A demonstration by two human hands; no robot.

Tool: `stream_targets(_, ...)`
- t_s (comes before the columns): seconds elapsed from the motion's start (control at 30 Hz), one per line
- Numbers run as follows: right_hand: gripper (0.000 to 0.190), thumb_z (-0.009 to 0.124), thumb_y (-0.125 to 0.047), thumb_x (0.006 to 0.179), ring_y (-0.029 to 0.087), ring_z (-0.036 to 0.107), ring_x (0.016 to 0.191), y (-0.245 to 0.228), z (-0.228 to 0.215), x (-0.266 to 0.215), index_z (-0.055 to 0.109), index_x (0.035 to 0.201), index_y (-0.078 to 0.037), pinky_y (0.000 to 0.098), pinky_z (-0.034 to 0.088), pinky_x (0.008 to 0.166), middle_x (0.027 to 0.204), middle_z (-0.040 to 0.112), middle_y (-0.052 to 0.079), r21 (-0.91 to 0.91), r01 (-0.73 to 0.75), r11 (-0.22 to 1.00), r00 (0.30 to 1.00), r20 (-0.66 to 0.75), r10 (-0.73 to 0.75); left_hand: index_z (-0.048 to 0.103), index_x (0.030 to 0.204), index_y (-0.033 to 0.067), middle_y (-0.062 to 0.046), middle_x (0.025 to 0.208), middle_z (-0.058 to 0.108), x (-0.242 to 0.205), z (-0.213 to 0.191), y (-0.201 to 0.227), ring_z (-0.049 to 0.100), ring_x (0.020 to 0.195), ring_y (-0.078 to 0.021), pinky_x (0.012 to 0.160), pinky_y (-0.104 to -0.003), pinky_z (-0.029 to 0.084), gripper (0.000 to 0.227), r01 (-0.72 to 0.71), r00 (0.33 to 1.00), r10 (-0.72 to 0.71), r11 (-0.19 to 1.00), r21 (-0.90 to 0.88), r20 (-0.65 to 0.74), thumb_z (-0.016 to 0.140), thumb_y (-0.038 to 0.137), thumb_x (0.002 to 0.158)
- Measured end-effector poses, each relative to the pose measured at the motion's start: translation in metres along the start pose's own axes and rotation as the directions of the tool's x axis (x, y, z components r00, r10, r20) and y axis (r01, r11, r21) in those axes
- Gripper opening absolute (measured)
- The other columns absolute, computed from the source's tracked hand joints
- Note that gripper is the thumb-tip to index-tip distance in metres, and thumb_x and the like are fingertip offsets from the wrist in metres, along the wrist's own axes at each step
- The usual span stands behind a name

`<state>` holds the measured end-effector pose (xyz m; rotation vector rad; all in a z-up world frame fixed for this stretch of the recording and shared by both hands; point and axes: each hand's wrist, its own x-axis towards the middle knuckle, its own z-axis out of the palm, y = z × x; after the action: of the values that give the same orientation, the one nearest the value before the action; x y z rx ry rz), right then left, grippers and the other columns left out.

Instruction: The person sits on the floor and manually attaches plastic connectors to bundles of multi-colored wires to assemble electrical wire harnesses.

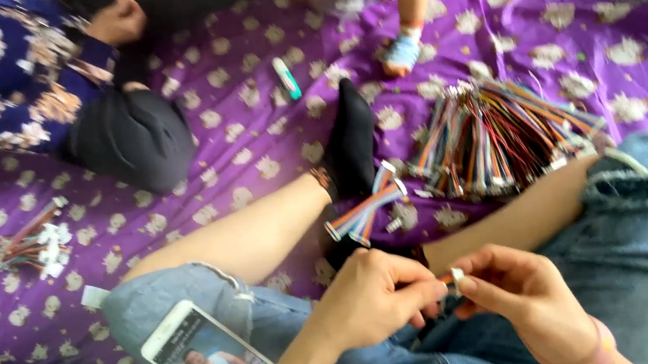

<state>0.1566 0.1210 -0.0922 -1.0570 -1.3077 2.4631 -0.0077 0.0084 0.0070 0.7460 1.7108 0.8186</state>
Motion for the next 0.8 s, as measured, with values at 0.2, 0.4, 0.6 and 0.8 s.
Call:
stream_targets(0.2,0.017,0.064,0.009,0.076,0.022,0.064,0.061,0.002,0.004,-0.008,0.069,0.092,0.013,0.0279,0.051,0.057,0.077,0.070,0.018,-0.075,0.037,0.997,0.999,0.019,-0.035,0.069,0.066,0.0013,-0.001,0.052,0.062,0.011,0.005,-0.005,0.053,0.042,-0.0077,0.042,-0.020,0.042,0.020,0.036,0.998,-0.038,0.999,0.033,0.056,0.062,0.012,0.082)
stream_targets(0.4,0.016,0.063,0.006,0.078,0.021,0.063,0.060,0.001,0.005,-0.003,0.068,0.093,0.011,0.0254,0.047,0.055,0.075,0.068,0.017,-0.067,0.048,0.997,0.999,-0.007,-0.049,0.068,0.075,0.0057,0.001,0.058,0.064,0.012,0.004,-0.009,0.053,0.045,-0.0073,0.043,-0.022,0.042,0.012,-0.009,0.998,0.002,0.993,0.120,0.063,0.063,0.015,0.081)
stream_targets(0.6,0.018,0.060,0.007,0.080,0.020,0.060,0.064,0.006,0.011,-0.006,0.064,0.097,0.012,0.0260,0.048,0.059,0.080,0.064,0.017,0.105,0.057,0.993,0.998,-0.038,-0.053,0.064,0.077,0.0086,-0.004,0.057,0.065,0.009,0.013,-0.018,0.057,0.045,-0.0219,0.046,-0.033,0.045,0.012,-0.084,0.988,0.121,0.939,0.333,-0.091,0.063,0.021,0.078)
stream_targets(0.8,0.017,0.061,0.005,0.081,0.015,0.055,0.063,0.010,0.017,-0.008,0.066,0.096,0.011,0.0222,0.043,0.056,0.075,0.064,0.014,0.077,0.077,0.994,0.993,-0.096,-0.069,0.066,0.080,0.0059,-0.003,0.055,0.063,0.009,0.021,-0.020,0.051,0.043,-0.0151,0.042,-0.029,0.042,0.012,-0.064,0.987,0.092,0.977,0.206,-0.130,0.060,0.016,0.078)
